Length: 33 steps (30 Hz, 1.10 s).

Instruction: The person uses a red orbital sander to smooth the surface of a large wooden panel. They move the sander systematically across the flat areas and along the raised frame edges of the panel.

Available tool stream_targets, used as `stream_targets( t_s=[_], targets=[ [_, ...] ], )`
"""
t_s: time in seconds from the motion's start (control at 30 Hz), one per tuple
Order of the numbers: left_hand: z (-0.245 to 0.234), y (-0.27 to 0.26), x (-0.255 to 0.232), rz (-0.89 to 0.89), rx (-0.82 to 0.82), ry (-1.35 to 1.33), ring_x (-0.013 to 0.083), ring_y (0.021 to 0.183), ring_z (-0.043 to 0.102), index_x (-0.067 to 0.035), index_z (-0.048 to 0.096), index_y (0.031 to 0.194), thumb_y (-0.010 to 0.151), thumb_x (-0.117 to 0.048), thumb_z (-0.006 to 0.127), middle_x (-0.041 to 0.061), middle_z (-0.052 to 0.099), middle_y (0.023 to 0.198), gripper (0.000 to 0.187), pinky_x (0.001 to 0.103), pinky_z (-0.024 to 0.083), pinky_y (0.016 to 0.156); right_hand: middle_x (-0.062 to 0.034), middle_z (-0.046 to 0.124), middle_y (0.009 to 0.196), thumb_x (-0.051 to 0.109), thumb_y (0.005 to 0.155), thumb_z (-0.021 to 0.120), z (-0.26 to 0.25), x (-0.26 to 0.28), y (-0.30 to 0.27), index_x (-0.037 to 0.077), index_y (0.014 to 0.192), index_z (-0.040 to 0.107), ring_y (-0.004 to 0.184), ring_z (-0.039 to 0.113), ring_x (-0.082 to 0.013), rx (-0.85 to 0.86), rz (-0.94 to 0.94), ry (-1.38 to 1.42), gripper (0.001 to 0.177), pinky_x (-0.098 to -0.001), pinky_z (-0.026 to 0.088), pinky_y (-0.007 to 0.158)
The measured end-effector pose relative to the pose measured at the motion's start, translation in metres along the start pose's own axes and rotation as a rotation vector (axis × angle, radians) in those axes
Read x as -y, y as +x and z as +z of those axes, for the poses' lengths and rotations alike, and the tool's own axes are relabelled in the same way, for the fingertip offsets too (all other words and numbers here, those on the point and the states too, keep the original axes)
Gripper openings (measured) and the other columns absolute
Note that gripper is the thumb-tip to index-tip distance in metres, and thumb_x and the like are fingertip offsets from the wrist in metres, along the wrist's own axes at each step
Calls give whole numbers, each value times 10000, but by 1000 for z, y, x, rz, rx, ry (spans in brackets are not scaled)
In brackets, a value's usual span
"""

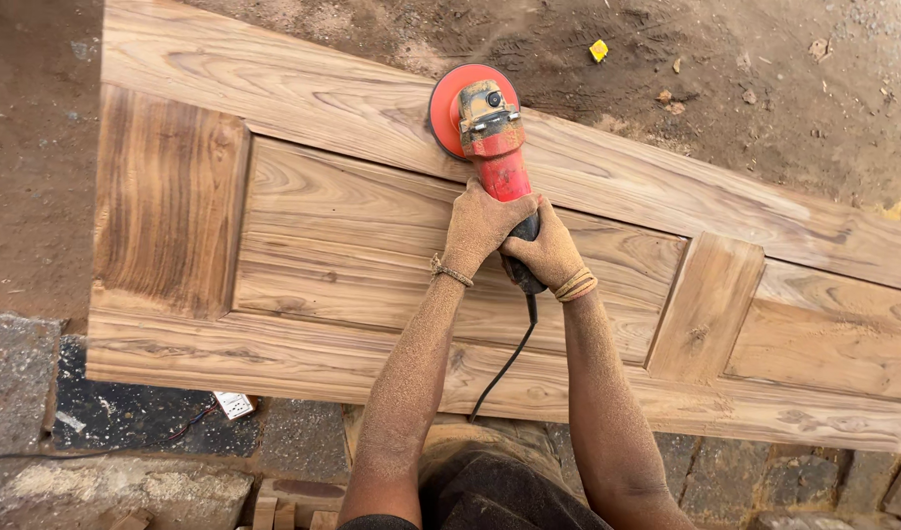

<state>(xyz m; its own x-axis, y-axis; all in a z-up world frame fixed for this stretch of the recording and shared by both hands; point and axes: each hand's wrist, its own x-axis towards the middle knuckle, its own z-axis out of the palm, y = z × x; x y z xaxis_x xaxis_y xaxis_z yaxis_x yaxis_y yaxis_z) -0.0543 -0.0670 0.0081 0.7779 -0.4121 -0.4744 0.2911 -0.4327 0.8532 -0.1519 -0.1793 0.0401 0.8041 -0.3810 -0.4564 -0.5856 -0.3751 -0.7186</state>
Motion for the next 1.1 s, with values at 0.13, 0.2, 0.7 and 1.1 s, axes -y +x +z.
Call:
stream_targets(
  t_s=[0.13, 0.2, 0.7, 1.1],
  targets=[
    [49, -11, -11, -8, 44, 26, 371, 1002, 755, 117, 584, 1153, 625, -602, 840, 273, 737, 1035, 929, 419, 607, 859, -97, 708, 1039, 266, 736, 806, -33, -35, -20, 57, 1308, 531, 938, 684, -173, -21, 20, 83, 668, -335, 567, 854],
    [73, -17, -15, 13, 73, 42, 370, 997, 752, 114, 577, 1160, 633, -609, 837, 268, 737, 1027, 932, 415, 605, 859, -91, 706, 1041, 259, 723, 808, -51, -51, -28, 56, 1315, 525, 933, 685, -167, -52, 25, 60, 687, -333, 565, 846],
    [345, -64, -53, 137, 295, 218, 400, 960, 749, 110, 621, 1133, 584, -628, 813, 281, 724, 1034, 939, 433, 611, 844, -84, 643, 1033, 99, 855, 732, -206, -227, -128, 18, 1275, 504, 806, 663, -147, -285, 95, 533, 485, -306, 586, 652],
    [404, -72, -44, 211, 554, 347, 361, 1045, 738, 85, 666, 1157, 515, -625, 813, 259, 721, 1122, 969, 418, 589, 906, -112, 662, 1078, 87, 931, 634, -192, -249, -165, 41, 1318, 527, 796, 709, -209, -441, 166, 833, 404, -351, 616, 561]
  ],
)
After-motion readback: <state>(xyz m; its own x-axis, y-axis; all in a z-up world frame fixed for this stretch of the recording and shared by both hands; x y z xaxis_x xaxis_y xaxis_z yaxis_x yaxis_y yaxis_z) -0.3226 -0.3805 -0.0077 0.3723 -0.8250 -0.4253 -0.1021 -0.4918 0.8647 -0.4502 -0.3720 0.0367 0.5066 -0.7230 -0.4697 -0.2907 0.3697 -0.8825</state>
